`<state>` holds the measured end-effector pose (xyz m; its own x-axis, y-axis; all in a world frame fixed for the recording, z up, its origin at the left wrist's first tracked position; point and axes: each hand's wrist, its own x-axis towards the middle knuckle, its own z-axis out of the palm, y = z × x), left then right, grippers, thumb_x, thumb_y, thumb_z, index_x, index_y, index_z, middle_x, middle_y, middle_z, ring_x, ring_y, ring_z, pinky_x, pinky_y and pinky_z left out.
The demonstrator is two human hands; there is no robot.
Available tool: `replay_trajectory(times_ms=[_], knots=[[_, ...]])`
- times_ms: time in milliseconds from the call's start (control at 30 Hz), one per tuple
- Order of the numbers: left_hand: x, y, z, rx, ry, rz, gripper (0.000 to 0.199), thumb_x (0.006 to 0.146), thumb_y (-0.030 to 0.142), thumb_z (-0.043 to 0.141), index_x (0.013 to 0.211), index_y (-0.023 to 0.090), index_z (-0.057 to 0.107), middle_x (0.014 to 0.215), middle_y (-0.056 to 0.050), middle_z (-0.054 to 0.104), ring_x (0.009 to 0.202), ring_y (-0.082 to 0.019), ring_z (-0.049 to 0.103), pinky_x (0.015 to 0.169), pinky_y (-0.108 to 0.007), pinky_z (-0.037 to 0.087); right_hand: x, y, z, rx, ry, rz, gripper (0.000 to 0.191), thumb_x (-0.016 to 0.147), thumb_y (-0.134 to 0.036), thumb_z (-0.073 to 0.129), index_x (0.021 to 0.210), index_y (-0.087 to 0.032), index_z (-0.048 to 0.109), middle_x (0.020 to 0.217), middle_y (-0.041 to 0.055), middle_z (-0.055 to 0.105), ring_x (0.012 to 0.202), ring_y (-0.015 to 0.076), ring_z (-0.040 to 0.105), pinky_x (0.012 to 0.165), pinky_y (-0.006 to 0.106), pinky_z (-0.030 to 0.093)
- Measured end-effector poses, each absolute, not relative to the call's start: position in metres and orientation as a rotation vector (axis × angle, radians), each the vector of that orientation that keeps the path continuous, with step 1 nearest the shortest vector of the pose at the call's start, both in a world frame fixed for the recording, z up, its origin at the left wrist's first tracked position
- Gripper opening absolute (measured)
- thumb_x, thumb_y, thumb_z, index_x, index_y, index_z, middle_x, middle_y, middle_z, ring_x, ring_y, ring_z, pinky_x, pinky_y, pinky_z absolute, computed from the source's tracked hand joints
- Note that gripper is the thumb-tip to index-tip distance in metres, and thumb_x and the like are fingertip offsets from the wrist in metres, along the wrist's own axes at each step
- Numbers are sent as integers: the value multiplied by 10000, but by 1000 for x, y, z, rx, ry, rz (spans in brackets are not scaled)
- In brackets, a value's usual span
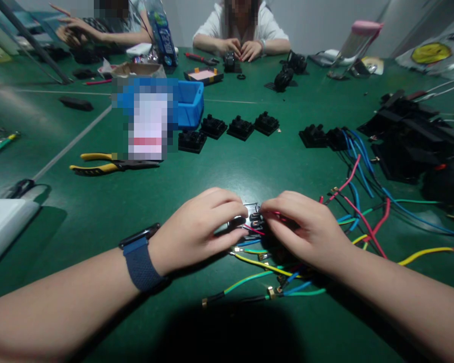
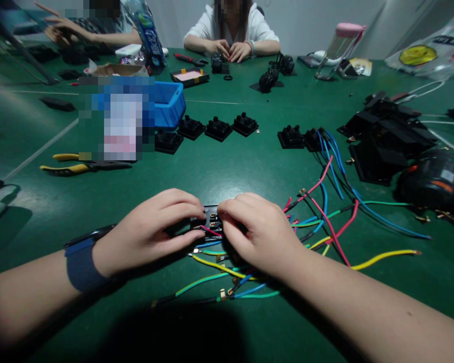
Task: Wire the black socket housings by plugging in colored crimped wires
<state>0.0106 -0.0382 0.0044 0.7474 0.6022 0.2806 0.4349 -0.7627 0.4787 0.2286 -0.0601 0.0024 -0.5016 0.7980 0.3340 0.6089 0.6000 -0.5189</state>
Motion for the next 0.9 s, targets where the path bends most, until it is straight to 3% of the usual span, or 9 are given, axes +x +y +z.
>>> replay_trajectory(times_ms=[900], knots=[[10, -38, 5, 2576, 795, 565, 227, 879, 244, 538, 1082, 155, 587, 1032, -69, 595, 956, -172, 515, 852, -307, 434, 226, -61, 3, -1153, -2247, 457, 103, 840, -127, 512, 878, -169, 599, 787, 35, 657, 728, 143, 599, 661, 268, 464]])
